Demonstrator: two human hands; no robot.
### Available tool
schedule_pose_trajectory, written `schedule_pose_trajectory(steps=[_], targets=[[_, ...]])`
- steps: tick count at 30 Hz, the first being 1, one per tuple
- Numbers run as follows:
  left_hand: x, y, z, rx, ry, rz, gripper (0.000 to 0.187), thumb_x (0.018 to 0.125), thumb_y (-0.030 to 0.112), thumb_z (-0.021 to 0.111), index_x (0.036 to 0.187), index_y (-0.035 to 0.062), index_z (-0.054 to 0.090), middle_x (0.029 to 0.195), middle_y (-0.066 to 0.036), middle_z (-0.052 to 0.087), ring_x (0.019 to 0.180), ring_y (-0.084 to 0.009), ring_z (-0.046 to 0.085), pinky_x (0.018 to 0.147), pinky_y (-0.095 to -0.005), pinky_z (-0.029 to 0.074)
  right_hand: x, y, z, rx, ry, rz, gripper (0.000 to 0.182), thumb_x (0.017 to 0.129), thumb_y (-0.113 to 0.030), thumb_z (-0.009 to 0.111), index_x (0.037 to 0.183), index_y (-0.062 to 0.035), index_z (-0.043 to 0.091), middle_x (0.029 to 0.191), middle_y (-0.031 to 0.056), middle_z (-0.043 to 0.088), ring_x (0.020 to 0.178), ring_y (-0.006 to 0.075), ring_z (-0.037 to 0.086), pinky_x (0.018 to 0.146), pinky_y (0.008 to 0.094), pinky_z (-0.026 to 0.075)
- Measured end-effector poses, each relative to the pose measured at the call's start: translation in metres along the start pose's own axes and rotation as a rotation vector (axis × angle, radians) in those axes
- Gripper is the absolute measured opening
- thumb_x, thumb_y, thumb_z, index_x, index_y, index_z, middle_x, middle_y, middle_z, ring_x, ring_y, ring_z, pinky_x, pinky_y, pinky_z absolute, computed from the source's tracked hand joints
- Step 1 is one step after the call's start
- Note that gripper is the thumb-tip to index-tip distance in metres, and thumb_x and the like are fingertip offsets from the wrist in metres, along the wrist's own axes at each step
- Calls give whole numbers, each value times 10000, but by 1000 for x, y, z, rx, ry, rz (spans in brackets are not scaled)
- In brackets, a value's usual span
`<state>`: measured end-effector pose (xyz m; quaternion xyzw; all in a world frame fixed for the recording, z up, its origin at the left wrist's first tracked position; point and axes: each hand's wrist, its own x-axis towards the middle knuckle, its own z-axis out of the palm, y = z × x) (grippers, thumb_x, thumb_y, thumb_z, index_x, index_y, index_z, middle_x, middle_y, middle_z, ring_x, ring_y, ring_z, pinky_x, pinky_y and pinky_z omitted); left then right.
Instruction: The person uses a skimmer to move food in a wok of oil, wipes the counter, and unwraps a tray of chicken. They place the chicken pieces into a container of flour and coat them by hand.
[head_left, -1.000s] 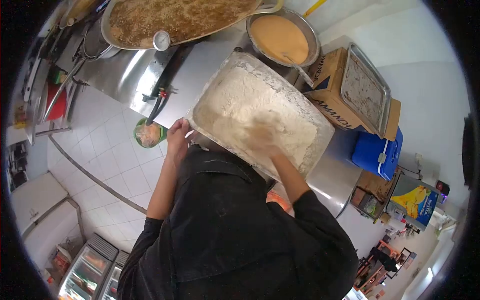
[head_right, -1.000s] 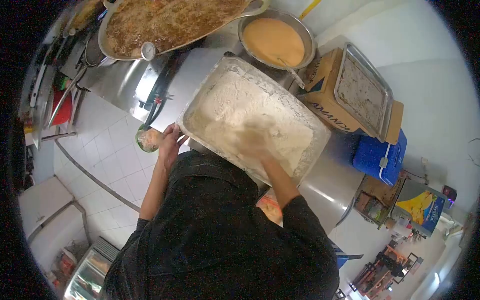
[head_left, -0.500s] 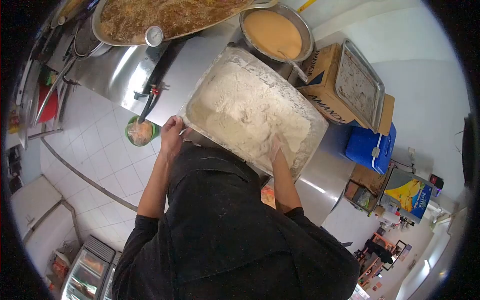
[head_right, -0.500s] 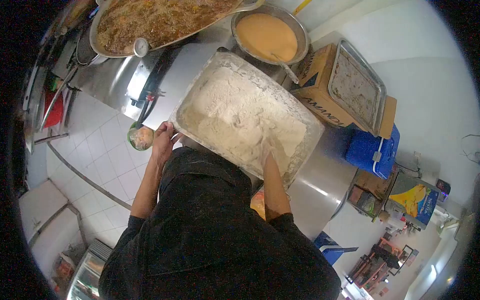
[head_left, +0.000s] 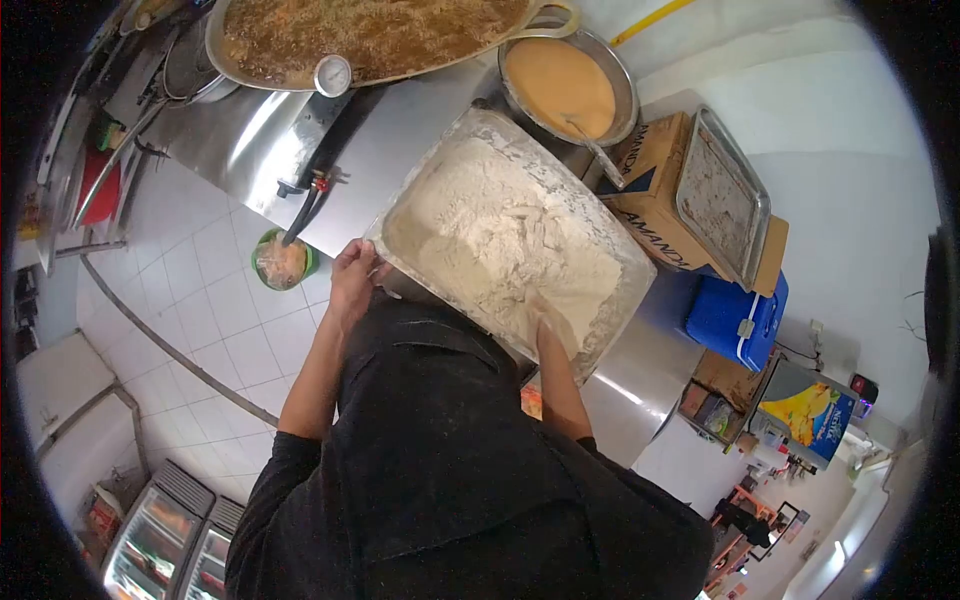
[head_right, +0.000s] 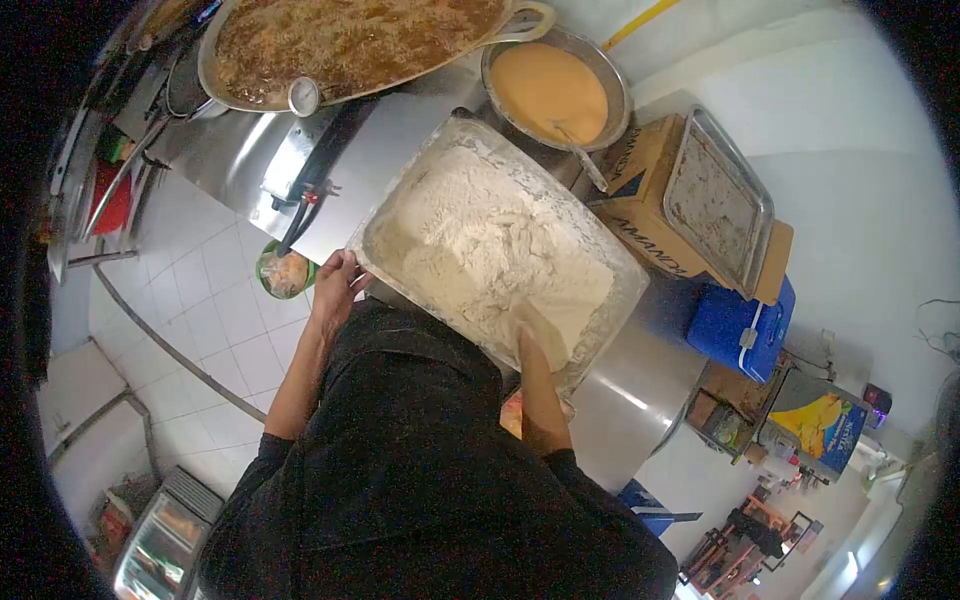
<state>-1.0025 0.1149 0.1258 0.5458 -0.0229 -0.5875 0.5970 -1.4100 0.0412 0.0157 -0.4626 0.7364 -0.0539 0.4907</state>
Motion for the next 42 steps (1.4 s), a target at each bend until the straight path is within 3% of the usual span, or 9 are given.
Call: schedule_pose_trajectory(steps=[6,11,17,19,24,28,32,36,42], targets=[[0,6,6,-15,18,1,162,996,201,518,935,66,586,893,-26,602,840,-133,600,832,-335,556,-9,-57,-12,120,-178,-122,587,941,-461,465,1389,-83,445,1313,150,521,1212,263,496,1043,370,366],[-1,7,4,2,-5,-5,170,995,207,521,918,66,578,908,-35,613,861,-140,610,846,-342,556,26,-61,-62,-893,390,-291,613,940,-472,463,1416,-87,422,1366,151,499,1260,266,477,1068,363,352],[-5,10,8,9,3,-7,164,994,204,523,895,84,574,885,-10,615,845,-119,609,856,-335,556,132,-109,9,-716,514,-317,637,947,-521,394,1333,-21,482,1276,215,556,1193,343,528,1010,419,404],[-1,5,2,9,-17,1,153,994,198,522,905,84,575,895,-8,617,852,-120,612,858,-333,555,111,-117,59,-776,491,-450,658,949,-537,371,1305,1,502,1246,237,575,1171,369,545,990,438,421],[0,5,5,-7,30,-4,152,989,207,533,964,65,583,934,-23,621,875,-132,613,851,-326,553,34,-168,-1,-917,-310,-611,669,948,-544,366,1305,5,501,1207,265,586,1116,420,559,973,486,415],[-2,4,4,0,25,2,171,985,221,545,991,58,597,939,-27,616,885,-130,602,826,-307,553,103,-171,32,-617,411,-765,710,937,-590,360,1323,-10,498,1222,267,579,1134,420,549,1014,476,388],[-1,4,5,-6,30,28,189,982,230,549,989,48,600,945,-32,615,890,-131,603,802,-303,561,-20,-286,61,-883,-240,-404,662,944,-624,296,1462,-215,346,1476,221,334,1372,380,318,1128,527,238],[-1,-5,2,9,66,55,195,982,223,547,994,37,603,944,-35,617,889,-138,605,791,-306,564,-54,-235,66,-1114,-417,-729,675,905,-686,315,1422,-262,406,1458,195,357,1381,399,292,1108,582,223],[-1,-5,5,12,95,65,185,984,204,538,1005,34,607,933,-31,616,861,-136,602,787,-306,564,-80,-198,-19,-1272,-105,-743,801,781,-734,496,1336,-156,509,1494,259,283,1397,456,196,1088,657,127]])
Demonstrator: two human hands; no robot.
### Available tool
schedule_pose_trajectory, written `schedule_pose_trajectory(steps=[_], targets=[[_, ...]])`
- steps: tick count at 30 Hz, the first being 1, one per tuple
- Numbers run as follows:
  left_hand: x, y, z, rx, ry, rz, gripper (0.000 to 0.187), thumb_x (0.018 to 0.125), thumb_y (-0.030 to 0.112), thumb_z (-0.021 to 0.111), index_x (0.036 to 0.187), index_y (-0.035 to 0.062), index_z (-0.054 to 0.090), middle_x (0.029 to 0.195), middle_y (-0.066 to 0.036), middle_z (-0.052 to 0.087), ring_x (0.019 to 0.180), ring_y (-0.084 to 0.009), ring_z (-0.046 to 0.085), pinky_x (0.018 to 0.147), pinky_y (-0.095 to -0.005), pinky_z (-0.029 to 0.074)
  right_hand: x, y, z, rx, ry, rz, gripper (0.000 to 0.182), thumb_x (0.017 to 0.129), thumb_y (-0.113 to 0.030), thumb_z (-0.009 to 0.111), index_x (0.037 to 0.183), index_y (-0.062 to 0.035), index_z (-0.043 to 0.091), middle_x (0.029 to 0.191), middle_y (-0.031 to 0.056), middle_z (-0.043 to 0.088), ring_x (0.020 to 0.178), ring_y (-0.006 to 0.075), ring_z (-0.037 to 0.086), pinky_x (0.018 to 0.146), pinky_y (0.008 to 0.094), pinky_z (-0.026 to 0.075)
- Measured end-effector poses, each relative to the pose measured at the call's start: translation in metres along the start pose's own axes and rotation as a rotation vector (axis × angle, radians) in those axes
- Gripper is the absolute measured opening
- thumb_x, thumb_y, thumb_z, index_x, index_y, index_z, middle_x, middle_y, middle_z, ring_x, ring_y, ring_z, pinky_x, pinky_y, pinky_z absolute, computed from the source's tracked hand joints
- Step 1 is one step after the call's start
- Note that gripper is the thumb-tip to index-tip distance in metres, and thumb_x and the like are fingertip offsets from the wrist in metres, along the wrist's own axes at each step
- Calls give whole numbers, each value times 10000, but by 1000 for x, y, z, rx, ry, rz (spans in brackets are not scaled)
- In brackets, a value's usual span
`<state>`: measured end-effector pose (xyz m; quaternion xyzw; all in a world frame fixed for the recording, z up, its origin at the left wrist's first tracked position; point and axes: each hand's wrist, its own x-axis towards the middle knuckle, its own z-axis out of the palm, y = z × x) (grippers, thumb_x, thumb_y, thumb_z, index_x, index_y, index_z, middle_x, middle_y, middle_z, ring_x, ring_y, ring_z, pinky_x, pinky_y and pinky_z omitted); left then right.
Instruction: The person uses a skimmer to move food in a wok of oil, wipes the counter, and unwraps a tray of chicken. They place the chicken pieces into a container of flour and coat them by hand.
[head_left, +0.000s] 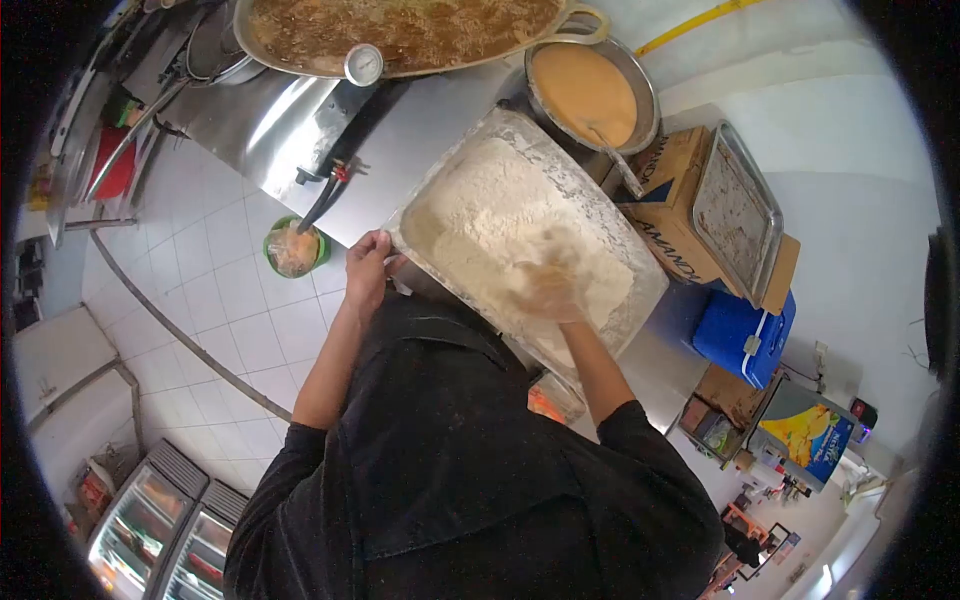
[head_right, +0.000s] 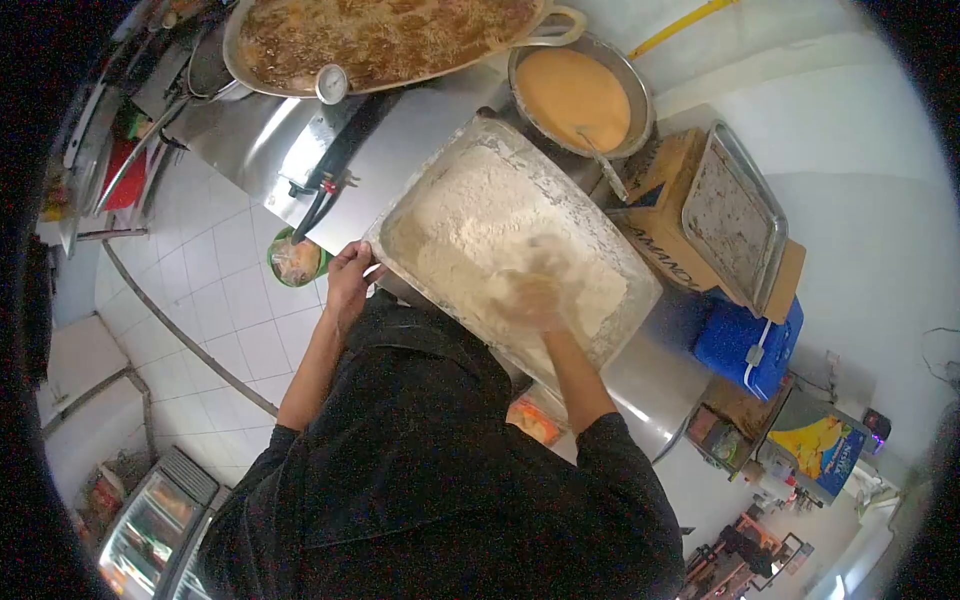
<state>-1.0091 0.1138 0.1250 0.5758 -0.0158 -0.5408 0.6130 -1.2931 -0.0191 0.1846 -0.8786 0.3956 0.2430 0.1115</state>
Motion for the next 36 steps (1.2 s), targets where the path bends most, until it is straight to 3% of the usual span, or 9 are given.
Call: schedule_pose_trajectory(steps=[8,15,18,23,26,28,30,32,36], targets=[[-1,0,0,-5,-19,-2,191,991,222,529,973,50,607,933,-29,623,888,-145,605,826,-343,540,-12,71,137,394,-41,497,925,724,-569,646,1421,-26,373,1414,266,359,1338,433,289,1107,538,219],[2,2,-1,-12,-22,-9,200,991,221,530,993,34,603,973,-60,646,915,-170,631,860,-375,548,-3,18,62,683,133,408,699,783,-241,666,1370,29,397,1013,230,650,986,370,621,886,454,487],[1,1,0,-7,-24,-17,203,988,225,536,1003,34,603,976,-62,645,920,-173,632,865,-374,549,-17,74,106,1027,451,266,624,817,-225,623,1344,42,421,926,229,672,840,382,644,779,466,509],[-3,4,1,-30,-36,-11,196,983,248,550,1004,61,607,922,-9,611,889,-139,588,825,-335,525,56,220,254,90,605,487,503,902,-273,550,1280,55,494,938,162,649,838,286,623,772,355,518],[-4,3,3,-15,-34,-27,205,985,257,547,1004,61,605,921,-10,611,887,-138,588,826,-334,525,123,185,291,-126,375,390,473,948,-318,492,1249,46,527,1015,127,623,893,248,606,815,309,511],[-1,4,1,-5,-41,-17,211,986,263,545,1004,61,602,920,-10,611,885,-136,588,827,-332,525,96,132,282,-42,712,94,290,918,-214,505,1108,-12,592,895,92,614,813,226,600,741,348,506],[-1,4,2,-7,-37,-8,216,986,267,543,999,60,601,919,-12,611,887,-135,588,827,-332,524,91,136,279,269,696,-192,237,913,-173,499,1064,-33,617,830,77,614,770,229,604,709,377,506],[-2,4,3,-6,-29,-10,217,986,267,543,993,58,601,918,-13,611,887,-134,587,827,-331,524,46,100,141,300,259,37,265,926,-180,483,1097,-17,602,802,87,612,742,247,605,695,390,504],[-4,7,5,5,-16,-23,212,986,258,542,983,54,599,918,-17,608,882,-135,585,827,-331,522,103,115,104,468,440,310,318,944,-209,461,1159,-9,582,744,123,612,675,286,609,645,421,492]])
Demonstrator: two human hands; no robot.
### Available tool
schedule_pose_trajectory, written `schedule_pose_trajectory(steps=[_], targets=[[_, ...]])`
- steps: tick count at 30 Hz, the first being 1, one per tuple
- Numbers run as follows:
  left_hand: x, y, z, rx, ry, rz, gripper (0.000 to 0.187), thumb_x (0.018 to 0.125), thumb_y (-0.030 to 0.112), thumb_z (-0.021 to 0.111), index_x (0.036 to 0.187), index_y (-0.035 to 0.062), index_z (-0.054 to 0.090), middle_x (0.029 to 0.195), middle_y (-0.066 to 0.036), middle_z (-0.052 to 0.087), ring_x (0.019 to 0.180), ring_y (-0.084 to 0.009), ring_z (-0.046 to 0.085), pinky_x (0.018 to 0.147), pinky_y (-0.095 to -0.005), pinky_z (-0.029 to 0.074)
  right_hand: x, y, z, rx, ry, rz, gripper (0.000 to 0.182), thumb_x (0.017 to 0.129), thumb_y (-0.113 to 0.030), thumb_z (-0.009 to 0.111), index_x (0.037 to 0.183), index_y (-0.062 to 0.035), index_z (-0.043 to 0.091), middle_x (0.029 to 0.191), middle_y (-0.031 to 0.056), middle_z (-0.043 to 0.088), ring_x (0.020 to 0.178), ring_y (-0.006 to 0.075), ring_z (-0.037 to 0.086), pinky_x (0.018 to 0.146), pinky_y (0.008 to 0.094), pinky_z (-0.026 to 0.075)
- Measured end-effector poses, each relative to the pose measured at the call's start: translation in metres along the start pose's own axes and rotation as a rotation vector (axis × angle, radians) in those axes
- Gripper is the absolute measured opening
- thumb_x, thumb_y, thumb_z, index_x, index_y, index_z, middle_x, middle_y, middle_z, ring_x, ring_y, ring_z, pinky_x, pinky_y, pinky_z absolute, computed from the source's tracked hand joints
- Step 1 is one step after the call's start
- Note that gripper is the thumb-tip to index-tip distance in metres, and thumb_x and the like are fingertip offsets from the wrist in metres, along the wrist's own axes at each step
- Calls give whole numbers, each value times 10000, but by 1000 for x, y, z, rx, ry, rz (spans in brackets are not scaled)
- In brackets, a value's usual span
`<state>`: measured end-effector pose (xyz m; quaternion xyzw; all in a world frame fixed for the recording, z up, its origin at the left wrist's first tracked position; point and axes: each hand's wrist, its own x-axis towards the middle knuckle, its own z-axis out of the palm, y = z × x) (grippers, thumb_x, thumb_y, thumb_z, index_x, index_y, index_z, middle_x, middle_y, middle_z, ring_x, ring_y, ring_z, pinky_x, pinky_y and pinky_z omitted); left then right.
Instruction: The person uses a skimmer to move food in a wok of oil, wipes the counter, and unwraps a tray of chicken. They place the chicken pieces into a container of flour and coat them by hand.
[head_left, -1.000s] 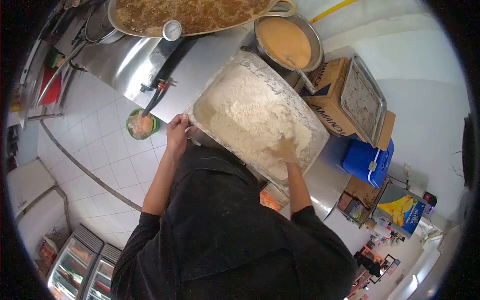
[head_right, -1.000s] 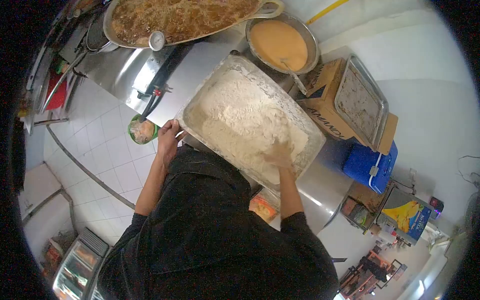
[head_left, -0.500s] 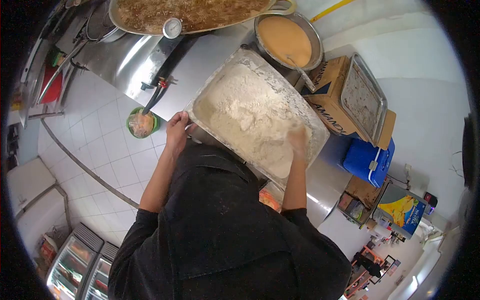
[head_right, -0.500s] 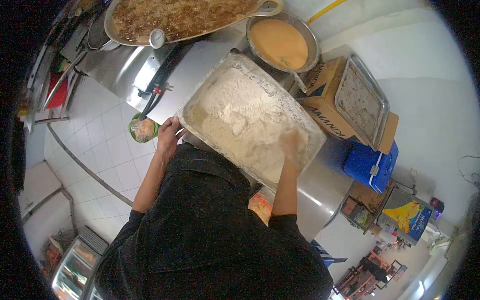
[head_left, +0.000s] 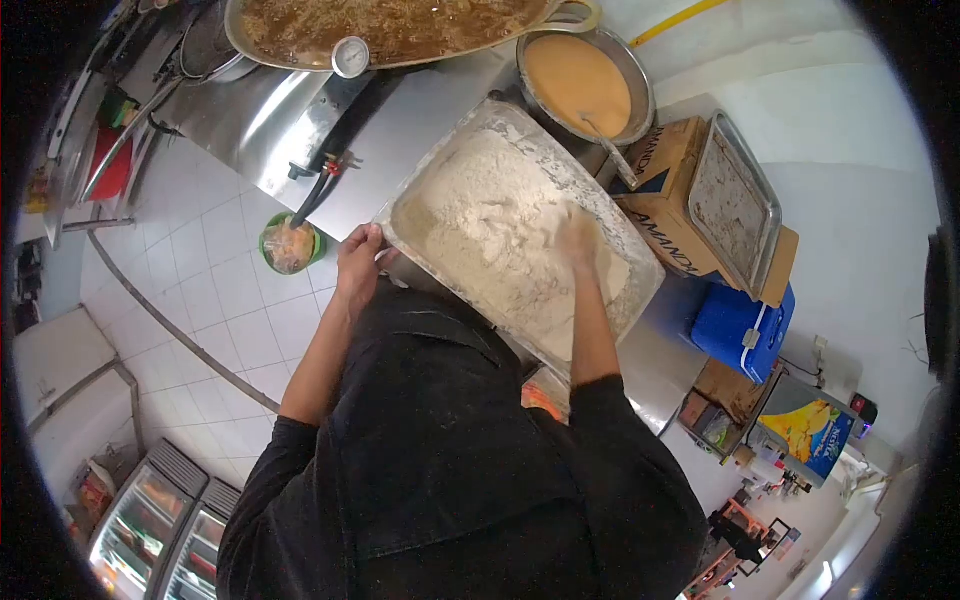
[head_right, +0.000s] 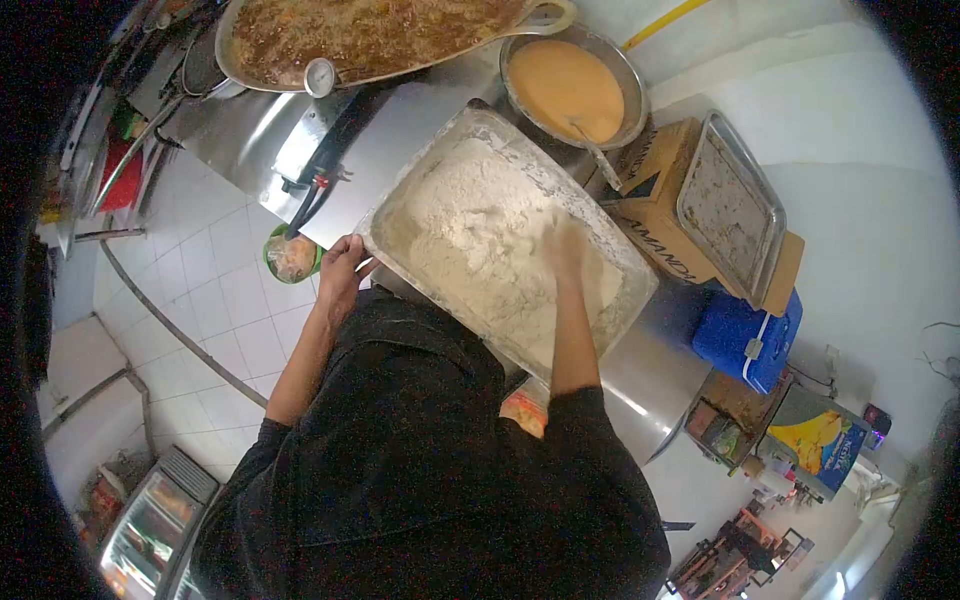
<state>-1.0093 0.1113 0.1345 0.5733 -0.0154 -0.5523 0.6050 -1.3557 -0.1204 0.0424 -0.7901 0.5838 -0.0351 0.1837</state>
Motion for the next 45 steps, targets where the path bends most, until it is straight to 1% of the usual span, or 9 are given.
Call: schedule_pose_trajectory(steps=[7,14,16,22,28,35,38,41,45], targets=[[9,-9,-11,-27,-36,2,206,990,231,531,1007,37,596,961,-53,639,907,-174,628,897,-372,539,-10,-171,-21,-172,-349,-263,448,967,-439,398,1310,-177,520,1199,188,559,1125,377,521,995,560,378],[4,-1,-3,-17,-2,-6,187,984,229,545,994,50,598,925,-21,616,891,-140,594,825,-336,522,-107,-99,-19,-317,-180,-442,674,865,-696,412,1246,-175,608,1433,159,432,1363,468,261,1070,709,45],[2,1,-2,-21,-18,-3,191,985,229,544,998,47,603,928,-25,624,888,-140,595,824,-337,522,-105,-28,-10,-319,-240,-457,684,801,-694,498,1209,-165,641,1458,207,391,1394,448,218,1081,670,86],[3,-3,-4,-23,-13,4,210,984,239,548,992,41,616,924,-31,634,885,-141,598,822,-335,518,-135,-15,-51,-375,-274,223,887,718,-637,651,1424,-150,427,1471,252,347,1395,458,229,1119,577,196],[4,-6,-4,-47,-13,-1,194,977,245,561,984,59,617,905,-15,619,879,-134,584,831,-335,510,-116,-57,-29,-196,-362,237,828,742,-386,722,1426,-64,386,1403,254,444,1308,417,410,1055,496,360],[8,-8,-10,-67,-33,10,184,979,220,554,996,44,609,920,-25,631,896,-155,625,883,-363,543,-97,36,-52,392,-2,82,538,723,-134,666,1229,16,557,1124,193,652,1014,260,622,913,358,468],[3,-1,-3,-57,-4,3,190,973,229,565,995,46,610,918,-25,632,892,-156,625,880,-359,541,-86,25,-89,304,-47,293,406,775,-179,635,1126,25,611,992,169,685,855,256,638,825,382,498],[3,-2,-4,-63,-33,6,204,978,248,559,1019,57,615,925,-16,622,902,-141,589,855,-351,506,-56,143,29,-337,-47,27,317,848,-234,556,1055,-8,637,901,154,692,795,278,653,767,409,512],[2,-1,-4,-27,-17,1,206,981,250,552,1013,56,613,933,-20,624,901,-141,590,856,-350,506,-77,-3,47,-383,95,67,464,968,-361,375,1296,-63,513,1276,190,561,1153,313,554,987,421,427]])
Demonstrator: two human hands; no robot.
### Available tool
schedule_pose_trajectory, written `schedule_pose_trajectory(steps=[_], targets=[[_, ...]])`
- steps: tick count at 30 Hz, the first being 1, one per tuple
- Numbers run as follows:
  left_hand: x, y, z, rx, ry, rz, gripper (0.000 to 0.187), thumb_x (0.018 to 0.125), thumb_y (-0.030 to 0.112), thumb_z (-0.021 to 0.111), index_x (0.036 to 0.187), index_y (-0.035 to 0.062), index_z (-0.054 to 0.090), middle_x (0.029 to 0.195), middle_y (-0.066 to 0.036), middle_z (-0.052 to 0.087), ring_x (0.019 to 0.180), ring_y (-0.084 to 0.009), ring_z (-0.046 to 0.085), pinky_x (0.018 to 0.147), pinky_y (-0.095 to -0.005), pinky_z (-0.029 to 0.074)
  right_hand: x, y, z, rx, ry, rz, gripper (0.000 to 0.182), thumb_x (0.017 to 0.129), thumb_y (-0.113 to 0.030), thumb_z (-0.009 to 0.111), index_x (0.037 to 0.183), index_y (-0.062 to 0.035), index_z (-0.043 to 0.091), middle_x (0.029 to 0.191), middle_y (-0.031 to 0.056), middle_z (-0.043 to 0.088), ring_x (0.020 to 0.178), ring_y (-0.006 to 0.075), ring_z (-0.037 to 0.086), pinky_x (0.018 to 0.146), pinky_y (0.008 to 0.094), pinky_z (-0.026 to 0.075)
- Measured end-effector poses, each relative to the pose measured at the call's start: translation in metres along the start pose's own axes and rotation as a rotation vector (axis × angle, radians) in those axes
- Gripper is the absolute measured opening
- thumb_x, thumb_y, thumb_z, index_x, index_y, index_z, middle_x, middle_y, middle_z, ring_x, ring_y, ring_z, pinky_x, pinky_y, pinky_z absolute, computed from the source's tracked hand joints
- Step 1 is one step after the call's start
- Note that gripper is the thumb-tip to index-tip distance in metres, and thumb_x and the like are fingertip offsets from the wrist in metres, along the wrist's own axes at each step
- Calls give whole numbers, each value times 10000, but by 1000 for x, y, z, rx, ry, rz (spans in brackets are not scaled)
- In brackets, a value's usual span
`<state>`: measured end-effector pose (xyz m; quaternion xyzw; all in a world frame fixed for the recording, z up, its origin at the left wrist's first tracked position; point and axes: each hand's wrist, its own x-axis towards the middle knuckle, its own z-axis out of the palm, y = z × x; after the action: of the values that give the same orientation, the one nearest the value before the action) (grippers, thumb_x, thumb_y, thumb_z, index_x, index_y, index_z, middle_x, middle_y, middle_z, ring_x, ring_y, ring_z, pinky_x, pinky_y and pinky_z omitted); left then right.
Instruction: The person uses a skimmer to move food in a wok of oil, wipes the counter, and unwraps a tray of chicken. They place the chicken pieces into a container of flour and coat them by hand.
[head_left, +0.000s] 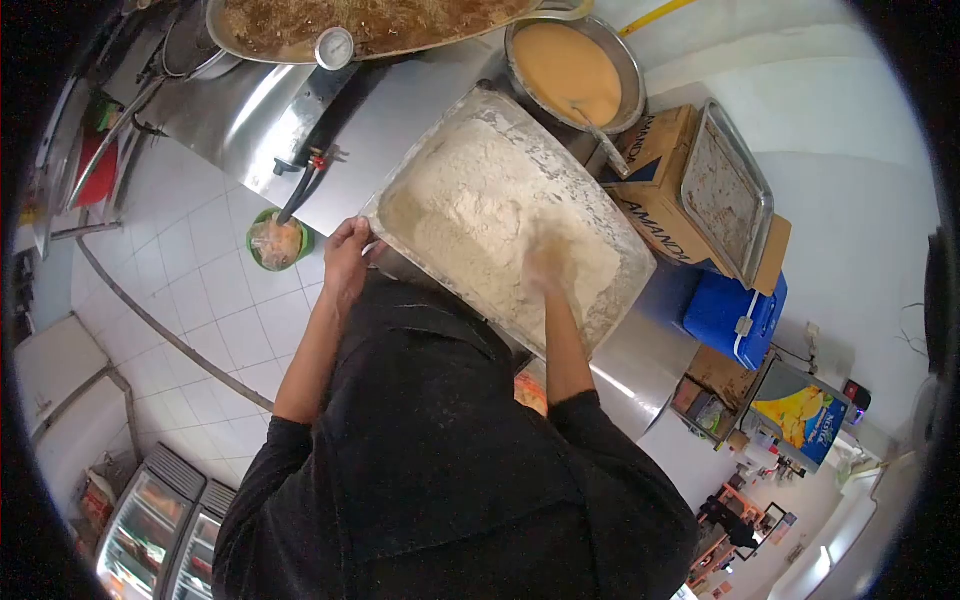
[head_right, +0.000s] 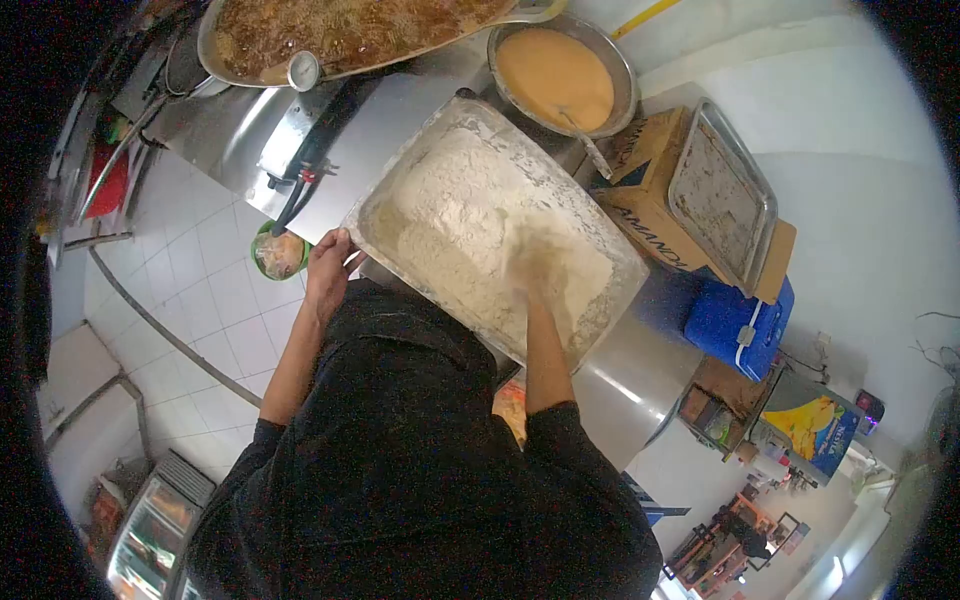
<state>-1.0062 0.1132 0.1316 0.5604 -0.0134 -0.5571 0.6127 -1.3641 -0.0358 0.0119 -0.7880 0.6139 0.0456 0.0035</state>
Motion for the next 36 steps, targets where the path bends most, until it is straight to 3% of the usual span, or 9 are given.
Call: schedule_pose_trajectory(steps=[3,4,9,14,17,19,23,27,36], targets=[[5,-2,0,-4,16,-13,202,981,250,554,1004,58,611,933,-21,625,899,-141,591,846,-347,511,-6,48,34,330,-543,-321,502,979,-400,338,1316,-67,503,1345,195,507,1233,326,491,1045,431,371],[4,-2,1,-8,14,-9,201,980,251,556,1001,59,611,931,-20,625,897,-140,592,840,-344,513,2,37,-15,392,-594,-304,494,976,-393,358,1311,-61,505,1357,203,493,1246,338,476,1056,432,359],[3,-3,1,-13,-1,9,206,975,254,565,996,54,611,936,-22,627,882,-137,595,812,-325,523,47,-46,-141,652,-278,-16,464,965,-358,458,1288,-30,516,1415,240,423,1315,396,398,1111,439,298],[5,-2,-1,-6,24,8,220,973,244,570,1019,34,615,940,-26,628,880,-135,598,799,-319,528,21,-83,-69,71,-179,-602,531,906,-482,490,1249,-83,561,1387,226,450,1212,375,488,1057,515,315],[1,0,2,-3,33,-4,222,976,247,563,1013,35,614,932,-25,624,874,-134,595,804,-318,526,-11,-66,-167,107,-542,-494,515,878,-508,519,1172,-95,611,1336,218,501,1199,349,508,1033,505,342],[1,2,3,1,36,-12,221,976,250,564,1010,36,611,929,-26,622,876,-135,592,801,-321,526,-38,-22,-164,103,-159,-516,496,877,-506,517,1130,-95,631,1281,212,546,1160,337,536,998,487,377],[4,-1,0,-8,13,-9,225,974,266,569,1012,48,605,918,-21,618,886,-136,586,825,-327,510,-55,68,-76,283,-305,45,465,907,-462,498,1187,-104,600,1267,189,560,1141,303,541,952,443,426],[5,-2,-2,7,-21,-13,224,976,276,565,1014,59,602,933,-19,614,887,-139,585,860,-335,498,-93,66,-2,528,-259,544,456,926,-421,478,1218,-84,570,1240,170,568,1111,285,550,932,431,445],[4,-1,-4,-13,-51,-43,209,994,252,530,1003,55,597,938,-20,604,870,-117,580,835,-299,515,-72,35,-47,1646,-235,784,441,967,-331,434,1289,-39,502,1181,125,587,1044,244,572,887,403,486]])
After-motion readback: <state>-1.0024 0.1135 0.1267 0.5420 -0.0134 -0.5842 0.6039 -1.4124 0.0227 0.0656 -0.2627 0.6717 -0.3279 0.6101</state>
